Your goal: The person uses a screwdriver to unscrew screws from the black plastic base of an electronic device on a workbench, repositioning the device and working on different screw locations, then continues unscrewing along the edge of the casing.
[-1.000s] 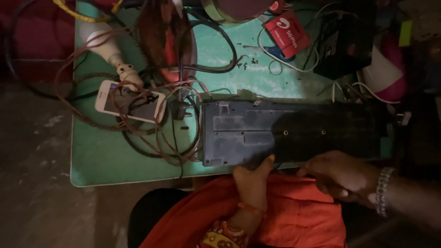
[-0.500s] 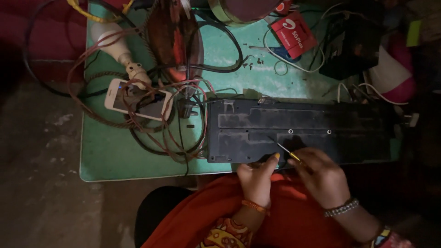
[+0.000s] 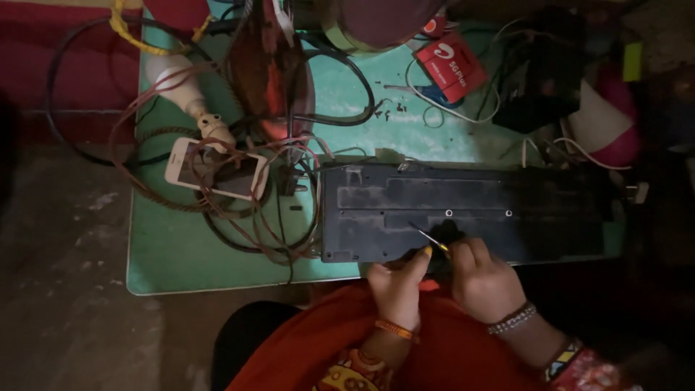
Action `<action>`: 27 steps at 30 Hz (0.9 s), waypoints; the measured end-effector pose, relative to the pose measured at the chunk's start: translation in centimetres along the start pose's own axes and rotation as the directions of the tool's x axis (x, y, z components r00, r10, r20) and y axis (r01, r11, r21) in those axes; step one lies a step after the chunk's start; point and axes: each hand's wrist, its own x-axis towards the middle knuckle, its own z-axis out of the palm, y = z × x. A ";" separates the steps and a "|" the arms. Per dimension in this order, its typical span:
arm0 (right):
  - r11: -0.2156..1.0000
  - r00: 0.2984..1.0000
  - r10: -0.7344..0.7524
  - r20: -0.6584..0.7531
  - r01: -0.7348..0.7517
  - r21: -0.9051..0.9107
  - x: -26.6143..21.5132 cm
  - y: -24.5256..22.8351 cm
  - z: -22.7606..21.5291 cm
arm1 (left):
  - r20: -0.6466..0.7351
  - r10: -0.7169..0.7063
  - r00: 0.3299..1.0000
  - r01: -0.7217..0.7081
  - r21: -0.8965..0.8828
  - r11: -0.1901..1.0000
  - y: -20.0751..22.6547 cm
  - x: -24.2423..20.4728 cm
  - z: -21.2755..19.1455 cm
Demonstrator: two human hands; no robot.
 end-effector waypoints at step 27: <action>-0.018 0.184 0.964 0.193 -0.677 0.735 -3.5 -1.0 -9.0 | 0.013 0.037 0.999 -0.039 0.159 0.987 0.9 -0.4 0.1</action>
